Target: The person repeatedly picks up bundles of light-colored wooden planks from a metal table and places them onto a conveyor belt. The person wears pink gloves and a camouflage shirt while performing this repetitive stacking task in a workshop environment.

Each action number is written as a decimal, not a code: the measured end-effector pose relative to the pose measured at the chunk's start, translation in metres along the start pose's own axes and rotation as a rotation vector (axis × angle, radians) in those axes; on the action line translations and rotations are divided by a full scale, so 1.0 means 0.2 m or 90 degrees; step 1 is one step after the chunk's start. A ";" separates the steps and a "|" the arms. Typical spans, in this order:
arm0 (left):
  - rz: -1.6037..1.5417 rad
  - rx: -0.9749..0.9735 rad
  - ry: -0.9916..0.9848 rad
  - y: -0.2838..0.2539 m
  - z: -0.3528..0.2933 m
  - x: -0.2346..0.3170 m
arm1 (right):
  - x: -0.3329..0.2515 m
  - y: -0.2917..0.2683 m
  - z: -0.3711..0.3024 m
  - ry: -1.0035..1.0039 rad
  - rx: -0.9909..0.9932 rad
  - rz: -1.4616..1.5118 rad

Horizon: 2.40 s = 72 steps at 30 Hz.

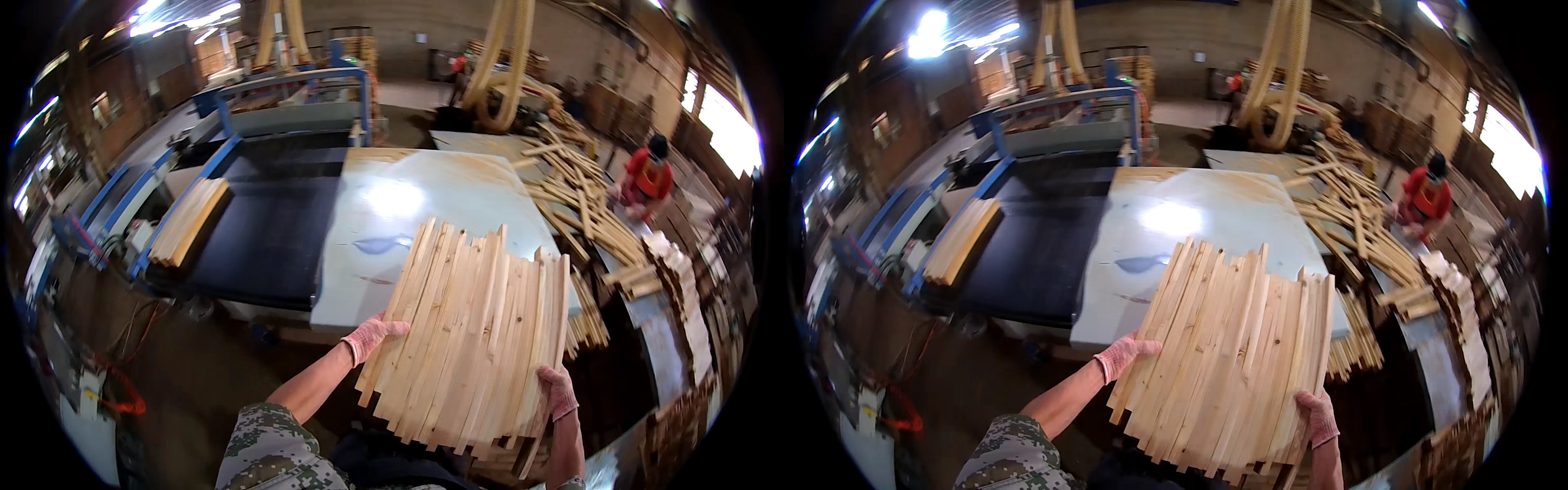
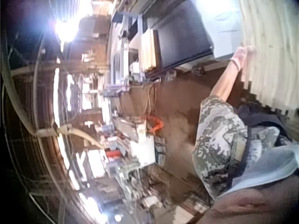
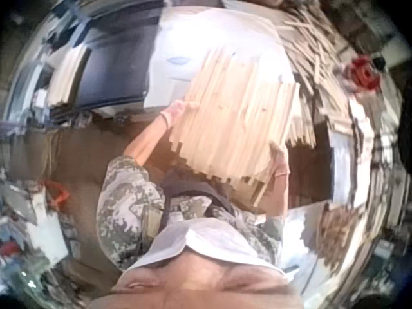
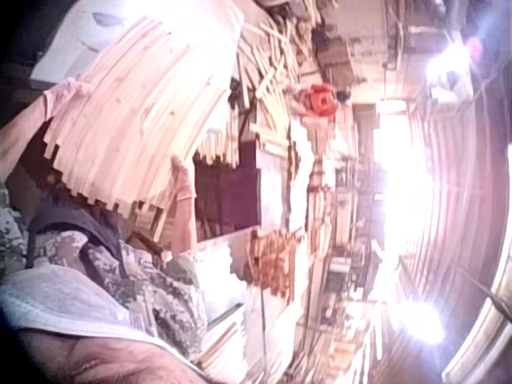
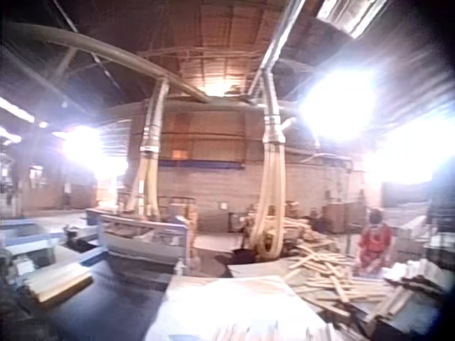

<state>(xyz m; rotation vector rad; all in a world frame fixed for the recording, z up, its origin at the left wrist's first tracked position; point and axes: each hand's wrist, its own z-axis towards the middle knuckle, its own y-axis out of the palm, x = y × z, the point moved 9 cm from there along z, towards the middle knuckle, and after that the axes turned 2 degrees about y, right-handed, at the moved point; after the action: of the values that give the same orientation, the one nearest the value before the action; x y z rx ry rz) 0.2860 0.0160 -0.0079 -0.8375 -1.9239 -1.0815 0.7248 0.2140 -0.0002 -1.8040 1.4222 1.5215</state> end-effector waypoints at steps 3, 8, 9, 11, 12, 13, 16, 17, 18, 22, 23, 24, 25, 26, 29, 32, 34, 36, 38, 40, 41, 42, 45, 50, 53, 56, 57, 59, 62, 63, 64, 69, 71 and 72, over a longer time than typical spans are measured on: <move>-0.011 0.036 -0.073 -0.41 0.11 0.03 | 0.02 0.34 0.39 0.078 -0.046 -0.087; 0.130 0.174 0.003 -0.79 0.30 0.25 | 0.03 0.71 0.81 0.107 -0.073 -0.065; 0.155 0.208 0.013 -0.82 0.30 0.33 | 0.03 0.78 0.88 0.128 -0.058 -0.077; 0.212 0.261 0.043 -0.91 0.34 0.52 | 0.06 0.88 1.08 0.094 -0.054 -0.055; 0.326 0.323 0.026 -1.05 0.37 0.49 | 0.10 0.93 1.15 0.091 -0.071 -0.064; 0.480 0.319 -0.061 -1.02 0.41 0.61 | 0.09 0.96 1.26 0.078 -0.080 -0.072; 0.730 0.281 -0.283 -1.07 0.38 0.92 | 0.14 1.15 1.45 0.095 -0.105 -0.075; 0.753 0.352 -0.264 -1.19 0.38 0.98 | 0.14 1.31 1.47 0.106 -0.123 -0.069; 0.776 0.422 -0.245 -1.32 0.37 1.01 | 0.14 1.48 1.47 0.100 -0.128 -0.046; 0.818 0.578 -0.228 -1.63 0.32 1.11 | 0.25 1.94 1.59 0.107 -0.164 -0.103; 0.819 0.597 -0.225 -1.74 0.31 1.15 | 0.29 2.08 1.63 0.106 -0.183 -0.104; 0.804 0.597 -0.222 -1.85 0.28 1.17 | 0.32 2.23 1.65 0.106 -0.204 -0.103; 0.848 0.633 -0.198 -1.96 0.26 1.20 | 0.36 2.36 1.66 0.110 -0.197 -0.106; 0.892 0.675 -0.183 -2.10 0.21 1.20 | 0.43 2.52 1.65 0.123 -0.196 -0.108; 0.948 0.719 -0.187 -2.40 0.12 1.26 | 0.54 2.90 1.67 0.145 -0.187 -0.143; 0.972 0.751 -0.194 -2.76 0.00 1.39 | 0.68 3.35 1.65 0.153 -0.214 -0.104; 0.984 0.760 -0.209 -2.97 -0.10 1.44 | 0.80 3.59 1.65 0.165 -0.255 -0.053; 0.992 0.757 -0.223 -3.14 -0.17 1.52 | 0.90 3.77 1.66 0.152 -0.237 -0.085; 1.021 0.762 -0.227 -3.32 -0.23 1.60 | 0.98 3.97 1.64 0.145 -0.216 -0.128; 1.034 0.773 -0.248 -3.52 -0.31 1.61 | 0.95 4.17 1.55 0.127 -0.198 -0.233; 1.019 0.775 -0.276 -3.57 -0.37 1.64 | 0.95 4.25 1.53 0.132 -0.201 -0.263; 1.008 0.775 -0.295 -3.60 -0.40 1.68 | 0.97 4.31 1.58 0.084 -0.216 -0.356; 1.009 0.782 -0.259 -3.67 -0.37 1.71 | 1.01 4.32 1.70 0.024 -0.307 -0.684; 1.090 0.783 -0.158 -3.89 -0.32 1.65 | 0.84 4.40 1.59 -0.198 -0.435 -1.055; 1.108 0.775 -0.087 -4.00 -0.25 1.57 | 0.91 4.17 1.59 -0.245 -0.270 -0.866; 1.229 0.658 -0.057 -4.43 -0.39 1.36 | 1.03 3.98 1.41 -0.197 -0.359 -0.524; 1.148 0.622 0.004 -4.09 -0.21 1.35 | 1.03 3.88 1.36 -0.110 -0.439 -0.446; 1.050 0.667 0.223 -3.37 -0.11 1.60 | 1.06 3.71 1.22 -0.081 -0.537 -0.420; 0.804 0.544 0.422 -2.52 0.07 1.65 | 1.04 3.34 0.94 -0.003 -0.710 -0.291; 0.716 0.490 0.438 -2.25 0.11 1.59 | 0.96 3.15 0.77 0.126 -0.675 -0.174; 0.634 0.417 0.439 -1.96 0.21 1.52 | 0.92 2.95 0.70 0.115 -0.643 -0.142; 0.288 -0.026 0.391 -0.70 0.75 0.88 | 0.85 1.72 0.43 0.192 -0.366 0.156; 0.210 -0.177 0.379 -0.11 0.73 0.62 | 0.86 1.12 0.32 0.174 -0.161 0.043; 0.195 -0.251 0.325 0.22 0.72 0.45 | 0.87 0.83 0.23 0.169 -0.037 -0.053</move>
<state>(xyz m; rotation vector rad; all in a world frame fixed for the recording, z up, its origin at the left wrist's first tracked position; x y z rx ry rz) 0.2352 0.1773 0.0354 -0.9200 -1.1396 -1.3455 0.5422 0.1040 -0.1213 -2.1378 1.4093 1.3335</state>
